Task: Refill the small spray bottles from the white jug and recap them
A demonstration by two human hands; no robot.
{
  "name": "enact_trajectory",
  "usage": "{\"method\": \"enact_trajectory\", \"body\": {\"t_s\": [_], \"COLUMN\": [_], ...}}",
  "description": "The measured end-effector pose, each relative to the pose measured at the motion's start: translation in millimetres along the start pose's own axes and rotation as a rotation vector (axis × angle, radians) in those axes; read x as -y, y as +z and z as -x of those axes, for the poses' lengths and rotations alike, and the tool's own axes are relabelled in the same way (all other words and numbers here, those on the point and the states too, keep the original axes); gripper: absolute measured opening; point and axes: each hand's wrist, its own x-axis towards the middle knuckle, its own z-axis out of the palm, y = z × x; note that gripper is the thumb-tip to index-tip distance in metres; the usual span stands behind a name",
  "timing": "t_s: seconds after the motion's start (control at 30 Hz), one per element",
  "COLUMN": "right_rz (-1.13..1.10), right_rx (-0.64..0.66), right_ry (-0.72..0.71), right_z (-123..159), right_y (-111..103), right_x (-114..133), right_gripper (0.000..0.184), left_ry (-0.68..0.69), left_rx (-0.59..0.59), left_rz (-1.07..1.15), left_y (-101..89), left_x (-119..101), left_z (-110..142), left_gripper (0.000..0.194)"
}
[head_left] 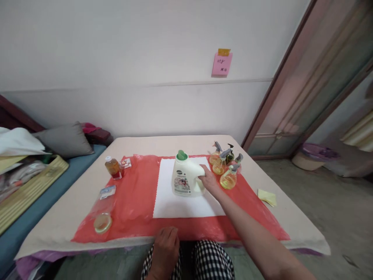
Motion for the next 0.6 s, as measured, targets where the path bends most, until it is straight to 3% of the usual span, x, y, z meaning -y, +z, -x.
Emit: {"method": "enact_trajectory", "body": {"t_s": [0.2, 0.37, 0.47, 0.6], "right_rz": [-0.059, -0.108, -0.120, -0.104], "right_rx": [-0.015, -0.075, -0.191, -0.414], "right_ry": [-0.069, -0.095, -0.056, 0.066], "right_z": [16, 28, 46, 58], "right_y": [1, -2, -16, -49], "right_x": [-12, -28, -53, -92], "right_gripper": [0.046, 0.065, 0.055, 0.038], "left_ry": [0.022, 0.190, 0.336, 0.372], "left_rx": [0.017, -0.058, -0.077, -0.111], "left_rz": [-0.022, -0.083, -0.129, -0.149], "left_y": [0.8, 7.3, 16.1, 29.8], "left_x": [0, 17, 36, 54], "left_z": [1, 8, 13, 17], "left_gripper": [0.024, 0.025, 0.025, 0.022]}}
